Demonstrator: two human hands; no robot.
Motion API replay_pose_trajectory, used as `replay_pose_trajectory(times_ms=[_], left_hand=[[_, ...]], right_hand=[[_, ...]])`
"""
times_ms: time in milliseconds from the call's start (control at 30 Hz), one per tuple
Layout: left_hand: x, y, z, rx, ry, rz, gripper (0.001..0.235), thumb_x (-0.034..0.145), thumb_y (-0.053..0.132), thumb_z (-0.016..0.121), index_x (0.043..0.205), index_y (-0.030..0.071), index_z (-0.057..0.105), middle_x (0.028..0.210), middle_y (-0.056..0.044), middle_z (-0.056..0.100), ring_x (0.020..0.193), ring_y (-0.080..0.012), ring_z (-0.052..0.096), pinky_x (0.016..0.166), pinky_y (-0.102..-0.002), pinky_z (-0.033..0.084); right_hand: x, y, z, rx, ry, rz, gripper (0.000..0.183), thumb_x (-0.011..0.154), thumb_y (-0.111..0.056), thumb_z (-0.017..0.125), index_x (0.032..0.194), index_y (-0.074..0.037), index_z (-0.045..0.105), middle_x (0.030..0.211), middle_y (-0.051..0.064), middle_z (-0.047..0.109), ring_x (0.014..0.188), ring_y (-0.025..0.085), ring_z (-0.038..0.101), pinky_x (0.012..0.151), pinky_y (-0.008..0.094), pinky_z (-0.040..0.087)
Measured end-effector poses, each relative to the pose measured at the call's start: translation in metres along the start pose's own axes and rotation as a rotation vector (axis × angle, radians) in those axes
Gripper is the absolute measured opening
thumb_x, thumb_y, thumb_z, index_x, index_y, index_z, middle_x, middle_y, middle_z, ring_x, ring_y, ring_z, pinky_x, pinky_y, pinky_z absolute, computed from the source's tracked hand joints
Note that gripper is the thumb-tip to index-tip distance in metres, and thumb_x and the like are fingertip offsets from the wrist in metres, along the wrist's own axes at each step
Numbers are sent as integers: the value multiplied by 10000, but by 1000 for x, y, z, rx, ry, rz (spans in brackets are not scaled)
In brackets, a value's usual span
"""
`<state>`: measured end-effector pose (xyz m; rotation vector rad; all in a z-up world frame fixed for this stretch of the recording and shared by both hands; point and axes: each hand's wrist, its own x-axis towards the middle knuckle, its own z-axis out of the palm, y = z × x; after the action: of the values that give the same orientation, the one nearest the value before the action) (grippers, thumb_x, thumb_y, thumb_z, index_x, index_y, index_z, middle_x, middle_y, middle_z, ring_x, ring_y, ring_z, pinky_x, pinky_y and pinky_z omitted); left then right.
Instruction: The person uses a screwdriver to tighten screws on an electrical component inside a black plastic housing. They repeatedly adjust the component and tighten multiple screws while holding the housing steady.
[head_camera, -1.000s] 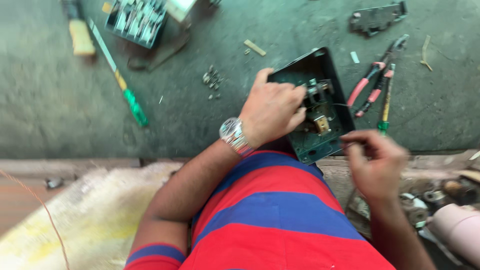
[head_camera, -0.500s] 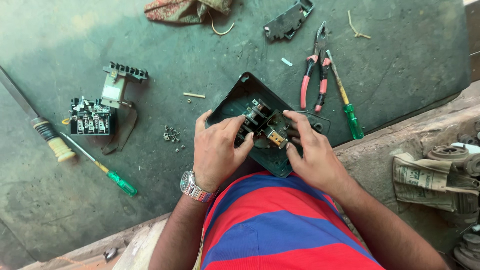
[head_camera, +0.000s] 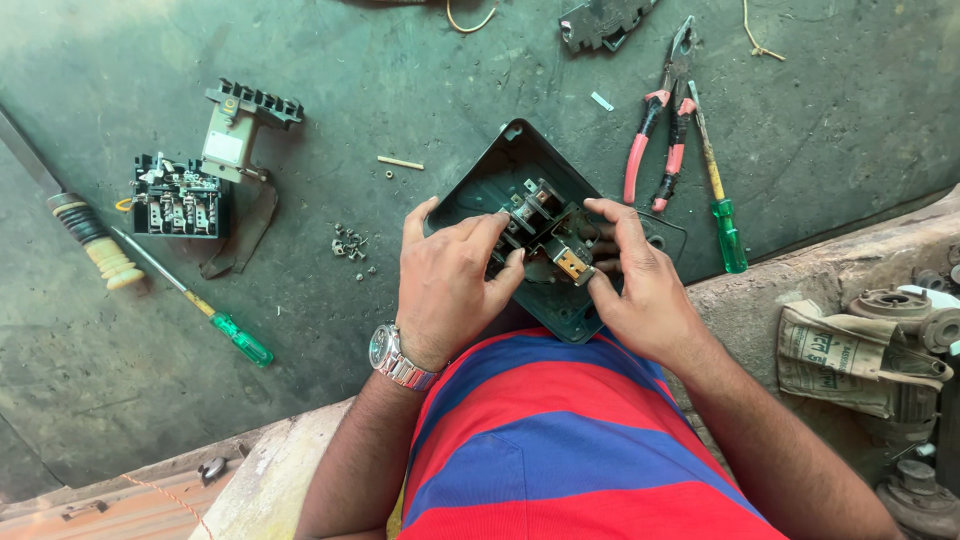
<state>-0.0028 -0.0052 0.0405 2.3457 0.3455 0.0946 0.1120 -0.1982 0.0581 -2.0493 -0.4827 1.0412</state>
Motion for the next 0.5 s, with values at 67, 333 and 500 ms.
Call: replay_pose_trajectory(times_ms=[67, 333, 500], left_hand=[[0, 0, 0, 0, -5, -3, 319, 898, 267, 725, 1132, 52, 697, 1047, -68, 765, 953, -234, 725, 1128, -568, 337], [-1, -2, 1, 2, -5, -15, 315, 901, 281, 726, 1113, 51, 692, 1012, -59, 761, 915, -227, 727, 1134, -565, 348], [-1, -3, 2, 16, -6, 0, 313, 896, 280, 731, 1103, 47, 694, 998, -63, 756, 910, -234, 725, 1131, -570, 345]], right_hand=[[1, 1, 1, -1, 2, -3, 710, 835, 84, 554, 1499, -84, 364, 1245, 171, 668, 1147, 250, 698, 953, 371, 569], [0, 7, 2, 25, 17, -1, 704, 830, 77, 562, 1493, -79, 384, 1248, 170, 660, 1165, 242, 672, 965, 363, 562], [2, 5, 2, 22, 13, 10, 729, 837, 71, 557, 1516, -98, 351, 1203, 153, 676, 1126, 219, 679, 954, 349, 560]])
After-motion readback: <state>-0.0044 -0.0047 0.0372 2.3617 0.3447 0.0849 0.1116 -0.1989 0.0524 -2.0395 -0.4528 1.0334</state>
